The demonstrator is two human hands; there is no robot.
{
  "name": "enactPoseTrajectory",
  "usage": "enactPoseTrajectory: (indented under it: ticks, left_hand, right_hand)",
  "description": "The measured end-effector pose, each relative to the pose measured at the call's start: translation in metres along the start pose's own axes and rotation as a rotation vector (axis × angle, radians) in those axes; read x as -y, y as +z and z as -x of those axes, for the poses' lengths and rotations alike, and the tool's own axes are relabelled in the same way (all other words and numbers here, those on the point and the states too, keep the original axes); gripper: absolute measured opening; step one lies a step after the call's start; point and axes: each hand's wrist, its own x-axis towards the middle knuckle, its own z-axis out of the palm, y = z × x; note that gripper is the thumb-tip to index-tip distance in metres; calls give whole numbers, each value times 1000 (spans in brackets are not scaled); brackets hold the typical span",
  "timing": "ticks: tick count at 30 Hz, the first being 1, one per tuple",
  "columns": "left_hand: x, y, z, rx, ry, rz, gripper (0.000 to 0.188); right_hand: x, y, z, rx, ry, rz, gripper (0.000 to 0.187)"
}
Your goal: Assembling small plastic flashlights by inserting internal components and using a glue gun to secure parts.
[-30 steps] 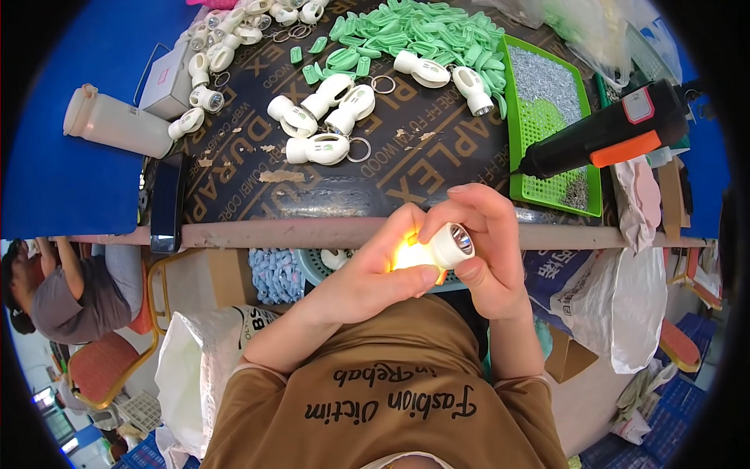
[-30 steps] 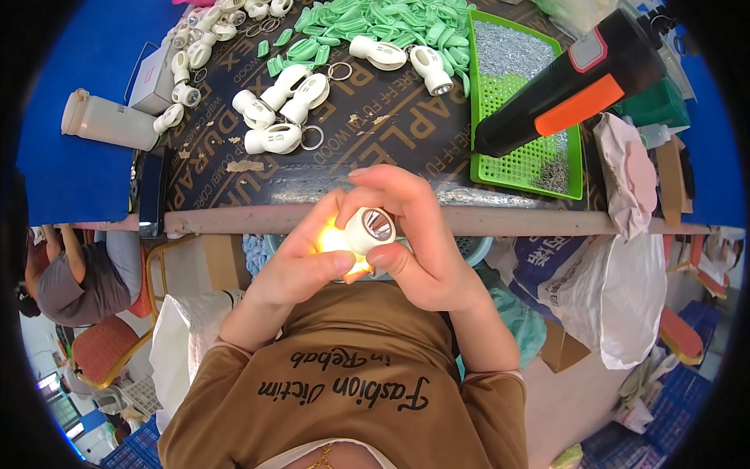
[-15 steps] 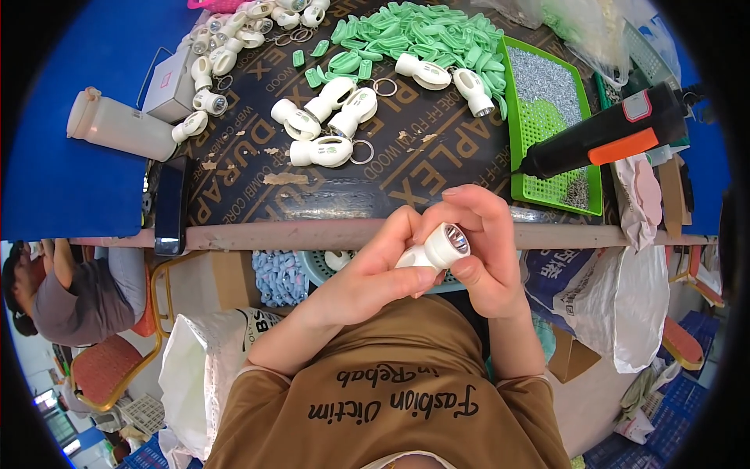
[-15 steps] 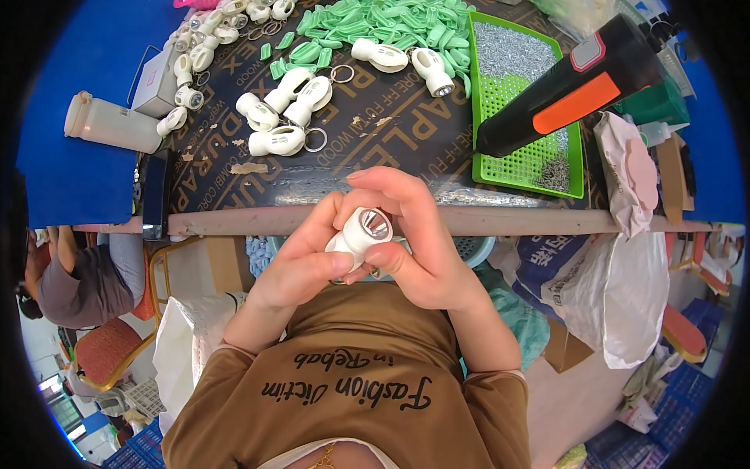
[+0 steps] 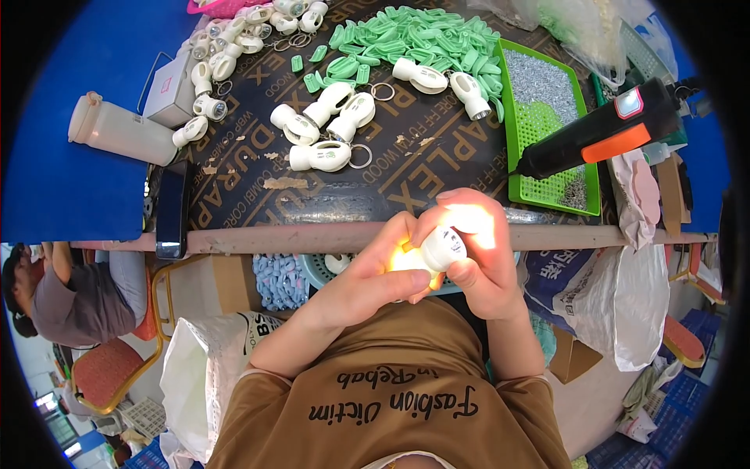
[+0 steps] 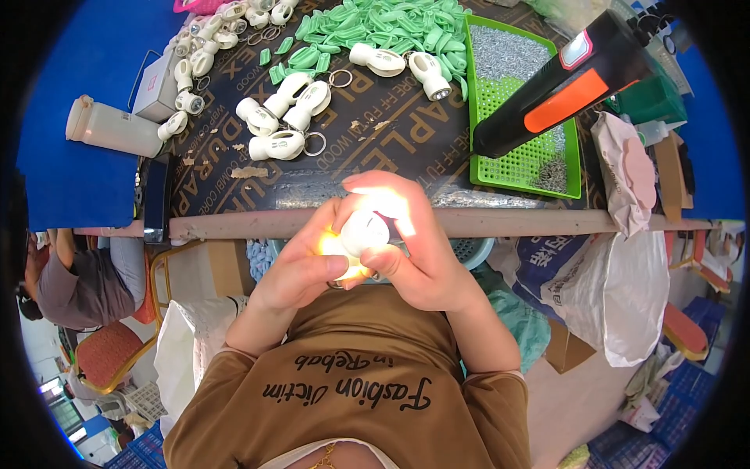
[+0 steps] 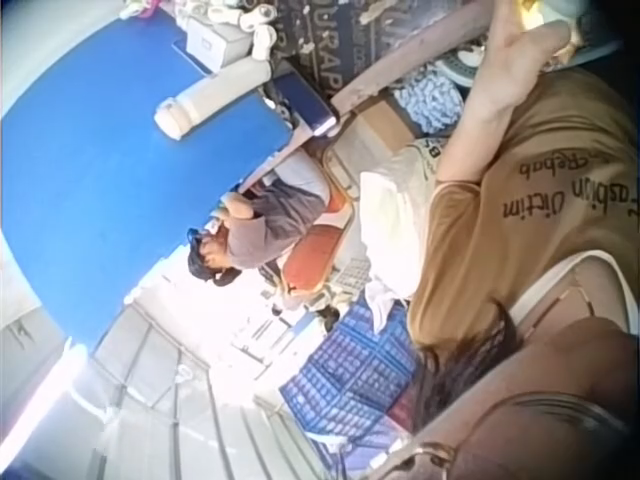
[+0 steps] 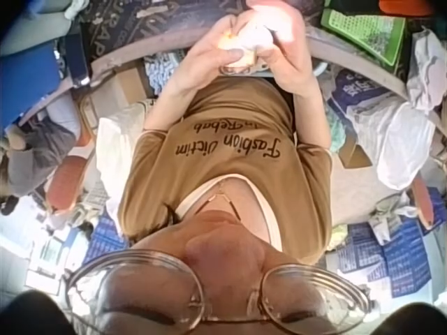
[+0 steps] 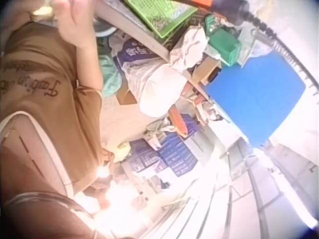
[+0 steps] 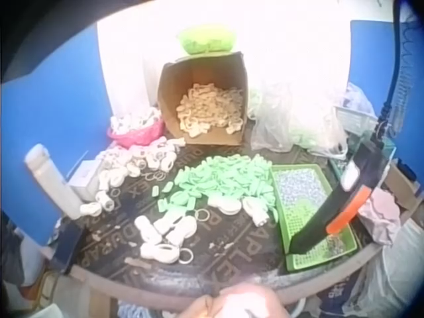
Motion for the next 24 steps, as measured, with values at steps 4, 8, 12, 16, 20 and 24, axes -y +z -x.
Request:
enactPoseTrajectory:
  ticks: [4,8,12,16,20,24]
  left_hand:
    - [0,0,0,-10,-7,9,24]
    - [1,-3,0,20,-10,31,22]
    - [9,-11,10,9,24,-160,33]
    - [23,-29,32,5,-1,-916,32]
    - [57,-47,29,-139,141,-1363,40]
    - [46,-36,28,-111,277,-1492,46]
  right_hand:
    - [0,1,5,-19,63,-63,52]
    - [10,7,3,-35,191,-477,52]
    - [3,-8,6,67,155,-23,64]
    - [0,-27,19,-80,213,93,48]
    - [1,-25,16,-144,202,301,29]
    - [3,-15,5,-52,151,633,22]
